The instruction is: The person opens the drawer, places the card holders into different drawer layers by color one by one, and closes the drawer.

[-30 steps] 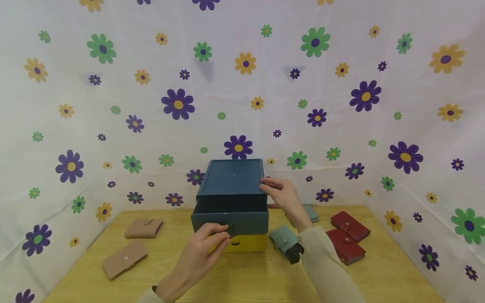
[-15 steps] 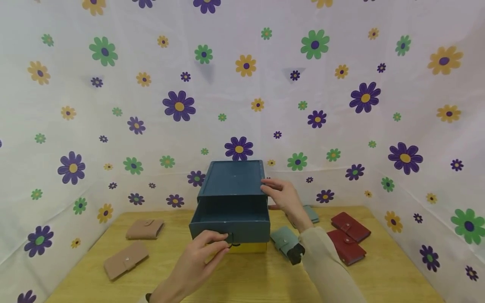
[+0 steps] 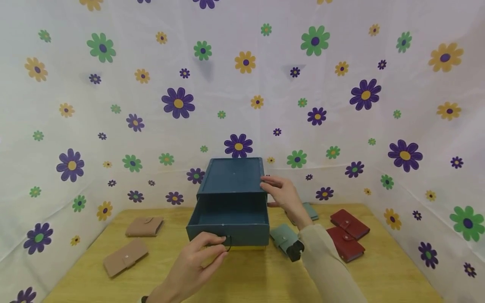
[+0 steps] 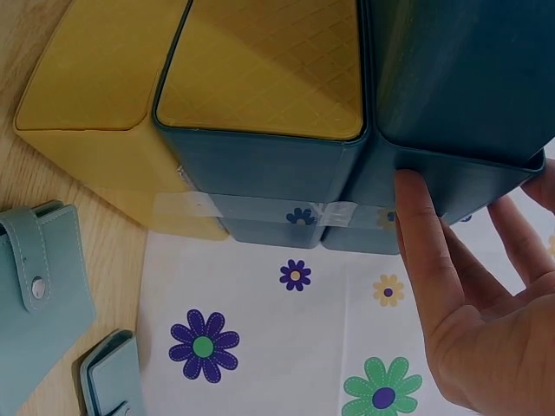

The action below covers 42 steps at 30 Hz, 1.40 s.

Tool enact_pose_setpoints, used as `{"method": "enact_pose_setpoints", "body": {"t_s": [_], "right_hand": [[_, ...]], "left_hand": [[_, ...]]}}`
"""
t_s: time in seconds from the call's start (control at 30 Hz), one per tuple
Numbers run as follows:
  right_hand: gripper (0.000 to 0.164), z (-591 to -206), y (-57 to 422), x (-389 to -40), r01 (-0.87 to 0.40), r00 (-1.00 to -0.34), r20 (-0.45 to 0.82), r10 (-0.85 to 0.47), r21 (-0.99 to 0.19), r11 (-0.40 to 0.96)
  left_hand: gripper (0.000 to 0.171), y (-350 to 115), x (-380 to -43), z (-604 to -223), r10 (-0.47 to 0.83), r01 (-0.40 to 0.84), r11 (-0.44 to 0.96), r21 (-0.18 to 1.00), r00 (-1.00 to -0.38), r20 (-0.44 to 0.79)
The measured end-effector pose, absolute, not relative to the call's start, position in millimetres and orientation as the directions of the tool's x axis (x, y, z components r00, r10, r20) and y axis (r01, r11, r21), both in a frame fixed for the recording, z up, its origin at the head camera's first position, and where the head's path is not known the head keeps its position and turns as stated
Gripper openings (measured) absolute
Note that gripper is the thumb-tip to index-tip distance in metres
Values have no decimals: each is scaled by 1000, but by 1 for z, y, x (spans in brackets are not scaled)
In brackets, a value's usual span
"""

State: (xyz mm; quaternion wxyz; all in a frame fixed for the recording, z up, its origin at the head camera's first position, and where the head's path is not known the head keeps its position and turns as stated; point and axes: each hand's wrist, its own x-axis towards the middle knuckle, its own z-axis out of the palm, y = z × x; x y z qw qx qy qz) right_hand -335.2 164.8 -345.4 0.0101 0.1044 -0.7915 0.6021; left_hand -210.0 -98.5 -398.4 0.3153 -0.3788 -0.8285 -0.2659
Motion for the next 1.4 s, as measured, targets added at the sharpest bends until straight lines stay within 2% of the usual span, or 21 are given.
{"method": "enact_pose_setpoints", "body": {"t_s": [0.43, 0.7, 0.97, 1.4], "right_hand": [[49, -344, 164, -336, -184, -977, 149, -150, -949, 256], [48, -343, 164, -337, -185, -977, 151, -148, -949, 255], [50, -344, 165, -335, -186, -977, 149, -153, -945, 269], [48, -345, 165, -336, -183, -977, 147, -152, -948, 259]], "left_hand": [[14, -96, -207, -401, 452, 814, 547, 198, -486, 748], [10, -100, -209, -400, 417, 835, 488, 255, -479, 772], [6, -104, -212, -401, 263, 844, 463, 270, -422, 868], [15, -129, -225, -404, 116, 823, 477, 307, -405, 907]]}}
